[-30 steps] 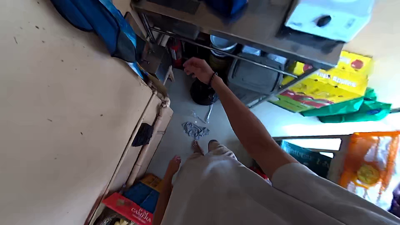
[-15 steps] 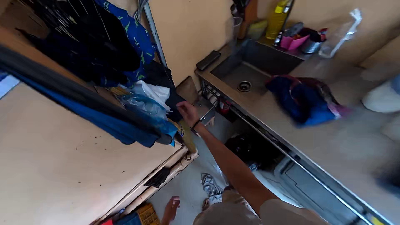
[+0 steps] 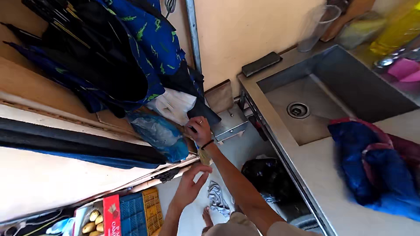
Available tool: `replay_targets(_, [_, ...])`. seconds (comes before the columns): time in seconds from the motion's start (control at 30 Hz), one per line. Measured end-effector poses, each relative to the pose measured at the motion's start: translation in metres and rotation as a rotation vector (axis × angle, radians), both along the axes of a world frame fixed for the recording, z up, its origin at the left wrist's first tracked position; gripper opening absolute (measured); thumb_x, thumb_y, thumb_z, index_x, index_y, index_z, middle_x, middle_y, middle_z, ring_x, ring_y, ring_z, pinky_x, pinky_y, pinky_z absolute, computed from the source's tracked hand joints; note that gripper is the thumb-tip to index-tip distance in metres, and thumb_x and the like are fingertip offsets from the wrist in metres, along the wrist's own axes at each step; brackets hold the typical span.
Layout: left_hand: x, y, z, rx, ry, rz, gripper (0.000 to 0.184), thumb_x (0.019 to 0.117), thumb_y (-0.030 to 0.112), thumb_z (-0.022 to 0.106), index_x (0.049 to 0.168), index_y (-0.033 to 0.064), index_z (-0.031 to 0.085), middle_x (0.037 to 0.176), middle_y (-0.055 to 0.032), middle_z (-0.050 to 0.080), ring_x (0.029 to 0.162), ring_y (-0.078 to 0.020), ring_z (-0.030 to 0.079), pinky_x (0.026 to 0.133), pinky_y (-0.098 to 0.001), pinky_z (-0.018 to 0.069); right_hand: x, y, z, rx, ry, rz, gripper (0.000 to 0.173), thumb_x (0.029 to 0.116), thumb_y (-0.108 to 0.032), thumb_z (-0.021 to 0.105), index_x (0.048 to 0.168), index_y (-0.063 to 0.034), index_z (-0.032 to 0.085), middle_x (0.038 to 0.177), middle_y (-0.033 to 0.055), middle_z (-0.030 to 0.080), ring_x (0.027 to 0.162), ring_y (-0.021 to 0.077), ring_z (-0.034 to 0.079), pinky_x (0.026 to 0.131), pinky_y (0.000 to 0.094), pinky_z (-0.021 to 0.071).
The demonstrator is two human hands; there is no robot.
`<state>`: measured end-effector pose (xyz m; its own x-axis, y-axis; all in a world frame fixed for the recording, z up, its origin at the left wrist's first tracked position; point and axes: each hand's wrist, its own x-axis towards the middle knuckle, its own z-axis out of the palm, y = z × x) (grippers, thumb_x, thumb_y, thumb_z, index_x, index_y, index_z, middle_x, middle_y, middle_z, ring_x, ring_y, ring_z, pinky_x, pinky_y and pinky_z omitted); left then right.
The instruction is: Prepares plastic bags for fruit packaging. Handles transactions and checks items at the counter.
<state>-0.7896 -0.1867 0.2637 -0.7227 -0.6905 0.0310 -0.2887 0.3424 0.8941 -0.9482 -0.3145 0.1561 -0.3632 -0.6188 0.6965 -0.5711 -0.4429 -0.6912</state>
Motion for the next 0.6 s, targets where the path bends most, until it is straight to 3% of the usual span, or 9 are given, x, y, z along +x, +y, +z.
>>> replay_targets(0.1, [-0.043,-0.035,0.021,-0.028,0.060,0.322,0.025,0.1036,0.009,0.052,0.118,-0.0077,0.064,0.112,-0.0141,0.071,0.104,-0.0181,0.069,0.094,-0.0366,0.0579,-0.018,0.002,0.012,-0.018,-0.043,0.162,0.008,0.0899,-0.008,0.073,0.097,-0.0043,0.073,0.114,0.0141,0.071,0.115,0.0300,0.065,0.101,0.0441,0.0541])
replay_targets(0.17, [-0.062,-0.055,0.022,0.029,0.044,0.604,0.024,0.1047,0.013,0.051,0.115,-0.0070,0.061,0.101,-0.0137,0.070,0.094,-0.0182,0.070,0.087,-0.0363,0.0586,-0.028,0.011,0.024,0.015,-0.143,0.245,0.007,0.0921,-0.005,0.070,0.098,-0.0010,0.071,0.117,0.0159,0.071,0.116,0.0288,0.066,0.101,0.0425,0.0550])
replay_targets(0.27, [-0.072,-0.073,0.018,0.166,0.009,0.716,0.037,0.1082,0.024,0.048,0.131,-0.0056,0.054,0.114,-0.0187,0.065,0.102,-0.0234,0.068,0.092,-0.0417,0.0572,-0.040,0.031,0.043,0.133,-0.297,0.299,0.012,0.0948,-0.008,0.071,0.103,0.0006,0.071,0.104,0.0130,0.072,0.096,0.0203,0.070,0.086,0.0367,0.0597])
replay_targets(0.33, [-0.076,-0.075,0.018,0.198,-0.002,0.732,0.041,0.1079,0.029,0.051,0.133,-0.0027,0.054,0.115,-0.0175,0.066,0.102,-0.0233,0.067,0.091,-0.0429,0.0561,-0.047,0.047,0.053,0.193,-0.361,0.370,0.017,0.0912,-0.005,0.074,0.106,0.0009,0.069,0.097,0.0110,0.074,0.087,0.0167,0.072,0.081,0.0344,0.0615])
replay_targets(0.47, [-0.071,-0.072,0.025,0.168,0.000,0.771,0.030,0.1065,0.029,0.056,0.113,0.0014,0.067,0.093,-0.0111,0.071,0.083,-0.0187,0.070,0.080,-0.0403,0.0591,-0.041,0.075,0.074,0.272,-0.291,0.397,0.042,0.0741,-0.007,0.090,0.107,-0.0035,0.064,0.086,0.0055,0.075,0.083,0.0153,0.073,0.079,0.0367,0.0610])
replay_targets(0.53, [-0.060,-0.067,0.027,0.164,-0.003,0.773,0.032,0.1079,0.028,0.053,0.103,0.0008,0.069,0.086,-0.0098,0.069,0.075,-0.0162,0.068,0.074,-0.0380,0.0584,-0.034,0.081,0.081,0.298,-0.275,0.429,0.043,0.0724,-0.012,0.091,0.106,-0.0038,0.066,0.080,0.0042,0.072,0.076,0.0147,0.070,0.074,0.0362,0.0597])
replay_targets(0.6, [-0.048,-0.062,0.032,0.195,0.037,0.759,0.036,0.1086,0.030,0.051,0.098,0.0002,0.068,0.082,-0.0086,0.068,0.072,-0.0149,0.066,0.073,-0.0358,0.0572,-0.032,0.081,0.084,0.337,-0.454,0.560,0.043,0.0734,-0.010,0.090,0.109,-0.0058,0.065,0.075,0.0012,0.067,0.070,0.0111,0.065,0.069,0.0315,0.0572])
